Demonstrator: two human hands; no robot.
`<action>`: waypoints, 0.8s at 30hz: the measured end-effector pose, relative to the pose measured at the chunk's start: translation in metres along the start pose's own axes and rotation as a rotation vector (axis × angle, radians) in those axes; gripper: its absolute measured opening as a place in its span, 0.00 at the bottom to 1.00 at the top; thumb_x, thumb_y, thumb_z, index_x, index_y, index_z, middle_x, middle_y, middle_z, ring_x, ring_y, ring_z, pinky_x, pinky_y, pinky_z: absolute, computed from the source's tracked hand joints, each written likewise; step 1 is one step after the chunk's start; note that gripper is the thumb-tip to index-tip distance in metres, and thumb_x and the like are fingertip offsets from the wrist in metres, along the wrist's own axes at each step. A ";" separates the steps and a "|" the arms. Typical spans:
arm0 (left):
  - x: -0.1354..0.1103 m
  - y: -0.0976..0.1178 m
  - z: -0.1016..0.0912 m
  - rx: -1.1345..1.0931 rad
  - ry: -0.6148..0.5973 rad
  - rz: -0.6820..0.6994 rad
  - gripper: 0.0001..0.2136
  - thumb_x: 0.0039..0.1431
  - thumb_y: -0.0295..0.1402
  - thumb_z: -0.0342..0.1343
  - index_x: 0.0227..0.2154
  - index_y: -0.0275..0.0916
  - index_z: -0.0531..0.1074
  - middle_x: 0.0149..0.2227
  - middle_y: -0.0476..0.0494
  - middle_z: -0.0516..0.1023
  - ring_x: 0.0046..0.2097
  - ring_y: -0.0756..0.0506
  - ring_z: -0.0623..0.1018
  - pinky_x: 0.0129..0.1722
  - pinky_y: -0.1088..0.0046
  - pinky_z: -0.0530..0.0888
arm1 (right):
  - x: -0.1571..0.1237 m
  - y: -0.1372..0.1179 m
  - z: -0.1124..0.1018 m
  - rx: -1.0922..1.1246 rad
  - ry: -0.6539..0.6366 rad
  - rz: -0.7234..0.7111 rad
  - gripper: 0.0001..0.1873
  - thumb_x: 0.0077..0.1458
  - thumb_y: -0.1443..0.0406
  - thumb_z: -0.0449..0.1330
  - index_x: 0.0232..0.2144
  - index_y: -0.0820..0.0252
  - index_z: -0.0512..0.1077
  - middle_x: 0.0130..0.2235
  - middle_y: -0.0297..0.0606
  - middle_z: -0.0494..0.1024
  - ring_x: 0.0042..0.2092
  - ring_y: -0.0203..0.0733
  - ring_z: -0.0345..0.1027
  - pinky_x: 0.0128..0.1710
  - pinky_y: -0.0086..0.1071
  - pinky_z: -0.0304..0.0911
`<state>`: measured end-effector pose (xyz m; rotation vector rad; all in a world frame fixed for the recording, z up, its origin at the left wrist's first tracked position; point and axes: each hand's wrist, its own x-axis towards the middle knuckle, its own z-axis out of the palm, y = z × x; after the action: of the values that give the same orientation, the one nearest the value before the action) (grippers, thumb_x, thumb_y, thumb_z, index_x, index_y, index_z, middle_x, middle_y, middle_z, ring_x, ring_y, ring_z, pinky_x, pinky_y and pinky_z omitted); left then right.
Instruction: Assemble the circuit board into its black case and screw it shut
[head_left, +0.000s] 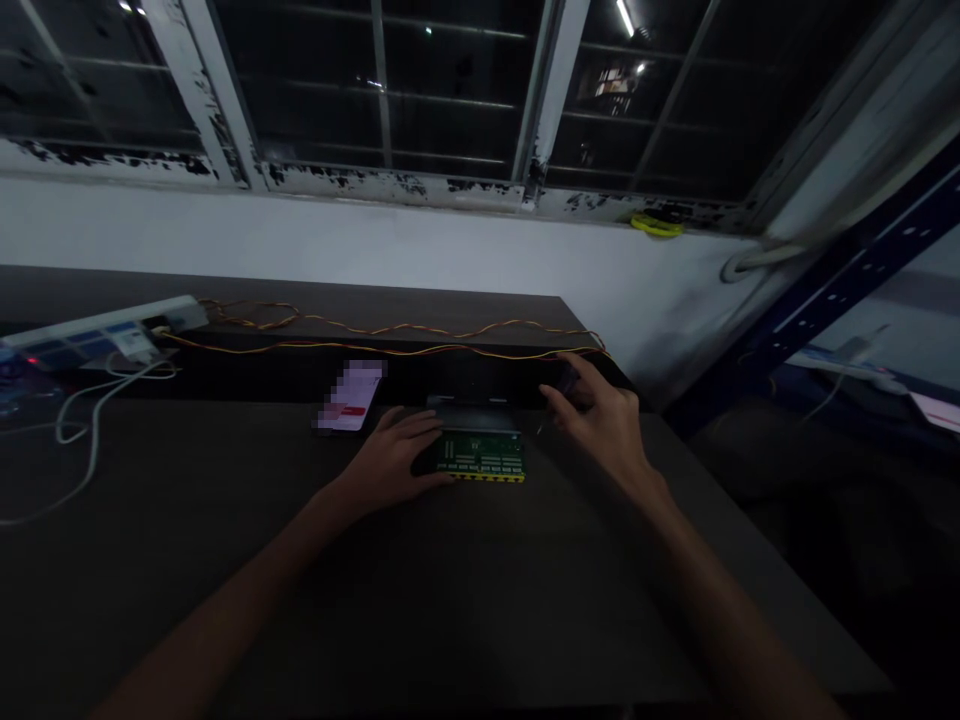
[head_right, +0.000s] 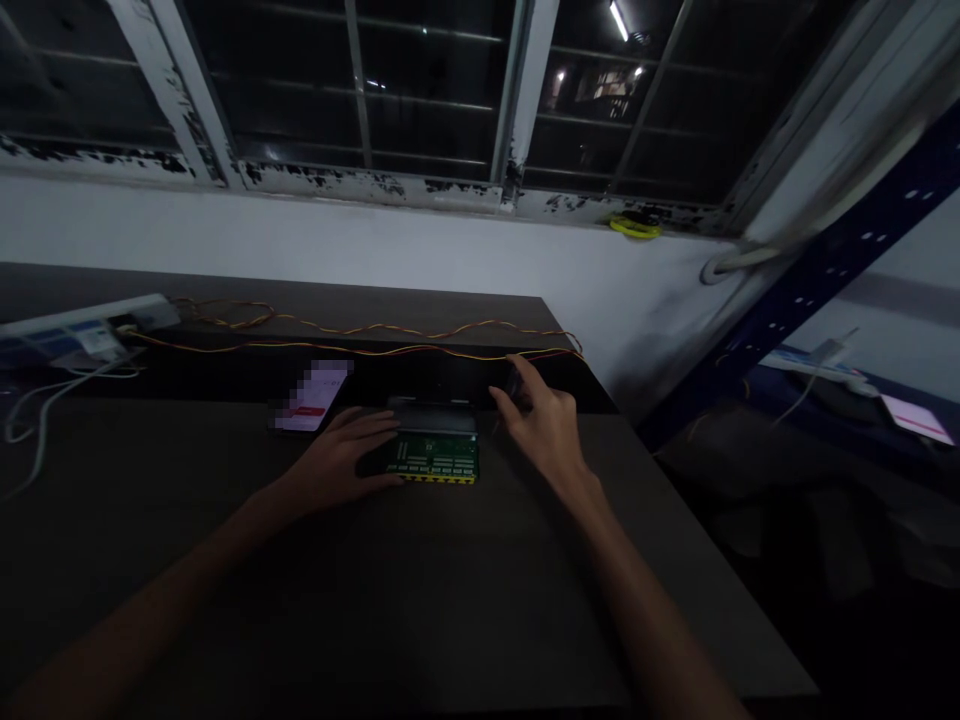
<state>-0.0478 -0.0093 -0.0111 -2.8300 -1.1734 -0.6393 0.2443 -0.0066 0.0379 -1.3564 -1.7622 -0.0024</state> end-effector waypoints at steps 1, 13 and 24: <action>0.000 0.000 0.000 0.001 0.001 -0.002 0.27 0.57 0.54 0.56 0.51 0.38 0.73 0.56 0.35 0.74 0.59 0.36 0.71 0.61 0.49 0.59 | 0.000 -0.003 -0.001 0.013 0.001 -0.006 0.27 0.57 0.57 0.58 0.56 0.62 0.69 0.22 0.32 0.75 0.23 0.41 0.70 0.28 0.34 0.66; 0.001 0.003 -0.003 0.024 -0.020 -0.011 0.26 0.58 0.51 0.57 0.52 0.38 0.72 0.57 0.36 0.73 0.60 0.36 0.70 0.61 0.49 0.59 | -0.005 -0.006 0.011 0.315 -0.040 0.129 0.31 0.56 0.54 0.60 0.59 0.59 0.64 0.25 0.32 0.78 0.24 0.40 0.73 0.29 0.36 0.71; 0.000 0.001 -0.001 0.003 -0.003 0.001 0.26 0.58 0.51 0.57 0.52 0.38 0.72 0.56 0.35 0.73 0.60 0.35 0.70 0.61 0.47 0.59 | -0.002 0.004 0.022 0.424 0.003 0.291 0.32 0.53 0.52 0.61 0.56 0.63 0.66 0.25 0.35 0.78 0.21 0.41 0.73 0.24 0.36 0.71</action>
<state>-0.0474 -0.0106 -0.0101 -2.8302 -1.1719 -0.6323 0.2337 0.0040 0.0218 -1.2771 -1.4422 0.5002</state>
